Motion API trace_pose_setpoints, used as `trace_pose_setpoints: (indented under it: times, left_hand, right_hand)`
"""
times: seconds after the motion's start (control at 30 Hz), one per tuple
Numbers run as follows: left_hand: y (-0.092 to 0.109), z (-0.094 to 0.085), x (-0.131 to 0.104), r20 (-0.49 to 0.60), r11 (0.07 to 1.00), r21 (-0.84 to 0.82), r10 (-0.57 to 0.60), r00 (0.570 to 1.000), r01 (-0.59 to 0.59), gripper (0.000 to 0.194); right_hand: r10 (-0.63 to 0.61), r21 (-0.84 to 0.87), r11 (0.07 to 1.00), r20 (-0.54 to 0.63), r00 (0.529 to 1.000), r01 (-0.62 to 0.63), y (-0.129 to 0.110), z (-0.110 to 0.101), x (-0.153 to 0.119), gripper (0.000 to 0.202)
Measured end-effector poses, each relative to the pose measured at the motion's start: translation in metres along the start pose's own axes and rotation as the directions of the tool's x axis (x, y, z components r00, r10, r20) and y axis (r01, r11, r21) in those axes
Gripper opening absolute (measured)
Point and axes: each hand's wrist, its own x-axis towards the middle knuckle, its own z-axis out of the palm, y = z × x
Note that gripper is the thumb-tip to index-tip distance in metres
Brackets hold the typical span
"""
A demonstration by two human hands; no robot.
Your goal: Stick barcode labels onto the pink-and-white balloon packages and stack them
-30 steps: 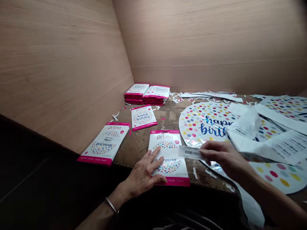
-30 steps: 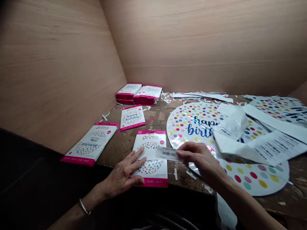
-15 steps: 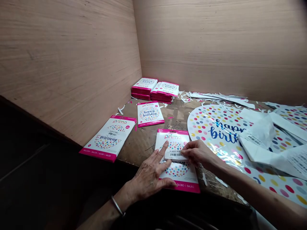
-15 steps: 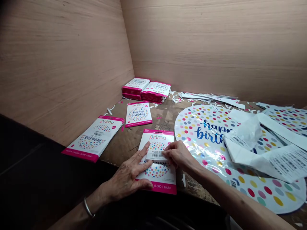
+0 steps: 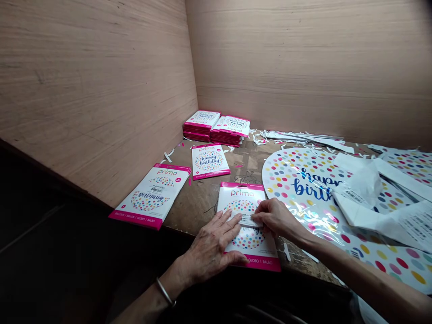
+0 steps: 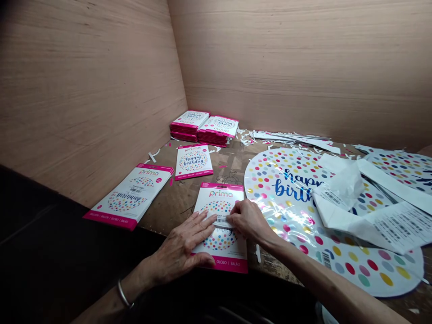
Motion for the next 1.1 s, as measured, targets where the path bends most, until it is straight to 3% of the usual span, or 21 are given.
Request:
trace_pose_setpoints:
  times: [0.13, 0.27, 0.4, 0.57, 0.67, 0.73, 0.8, 0.83, 0.93, 1.0, 1.1]
  left_hand:
    - [0.001, 0.0, -0.001, -0.002, 1.0, -0.006, -0.008, 1.0, 0.008, 0.065]
    - [0.003, 0.001, -0.004, -0.013, 0.999, -0.037, -0.022, 1.0, 0.021, 0.066]
    - [0.004, 0.002, -0.005, -0.022, 0.995, -0.079, -0.058, 0.998, 0.056, 0.076]
    - [0.004, 0.0, -0.003, 0.039, 0.998, -0.058, -0.021, 0.999, 0.024, 0.062]
    - [0.005, -0.001, -0.003, 0.051, 0.998, -0.05, -0.035, 0.998, 0.038, 0.062]
    - [0.007, -0.001, -0.003, 0.048, 0.997, -0.059, -0.04, 0.998, 0.043, 0.062]
    - [0.008, 0.0, -0.004, 0.044, 0.997, -0.07, -0.041, 0.998, 0.044, 0.062]
    - [0.008, 0.0, -0.004, 0.044, 0.996, -0.073, -0.042, 0.998, 0.046, 0.061]
    - [0.008, 0.001, -0.005, 0.04, 0.996, -0.076, -0.037, 0.999, 0.04, 0.062]
    - [0.008, 0.002, -0.005, 0.034, 0.996, -0.084, -0.02, 0.999, 0.022, 0.064]
    - [0.005, 0.004, -0.004, 0.033, 0.995, -0.101, -0.016, 0.999, 0.02, 0.07]
  right_hand:
    - [-0.147, -0.389, 0.915, -0.087, 0.985, 0.103, -0.008, -0.001, -0.006, 0.02]
    - [-0.119, -0.59, 0.807, -0.166, 0.979, -0.002, -0.007, -0.004, -0.01, 0.04]
    - [-0.059, -0.613, 0.787, -0.195, 0.979, -0.075, 0.007, -0.007, -0.01, 0.055]
    - [-0.059, -0.588, 0.805, -0.213, 0.975, -0.079, 0.017, -0.005, -0.014, 0.053]
    - [-0.181, -0.622, 0.782, -0.279, 0.943, -0.034, 0.015, 0.0, -0.018, 0.054]
    - [-0.385, -0.699, 0.713, -0.318, 0.866, 0.06, 0.014, 0.003, -0.02, 0.052]
    - [-0.607, -0.765, 0.602, -0.252, 0.753, 0.229, 0.014, 0.008, -0.019, 0.047]
    - [-0.692, -0.774, 0.531, -0.162, 0.703, 0.344, 0.015, 0.01, -0.018, 0.045]
    - [-0.776, -0.675, 0.348, 0.183, 0.604, 0.651, 0.023, 0.013, -0.016, 0.051]
    - [-0.748, -0.598, 0.307, 0.329, 0.576, 0.74, 0.03, 0.012, -0.015, 0.062]
    - [-0.721, -0.557, 0.321, 0.381, 0.579, 0.766, 0.039, 0.002, -0.015, 0.07]
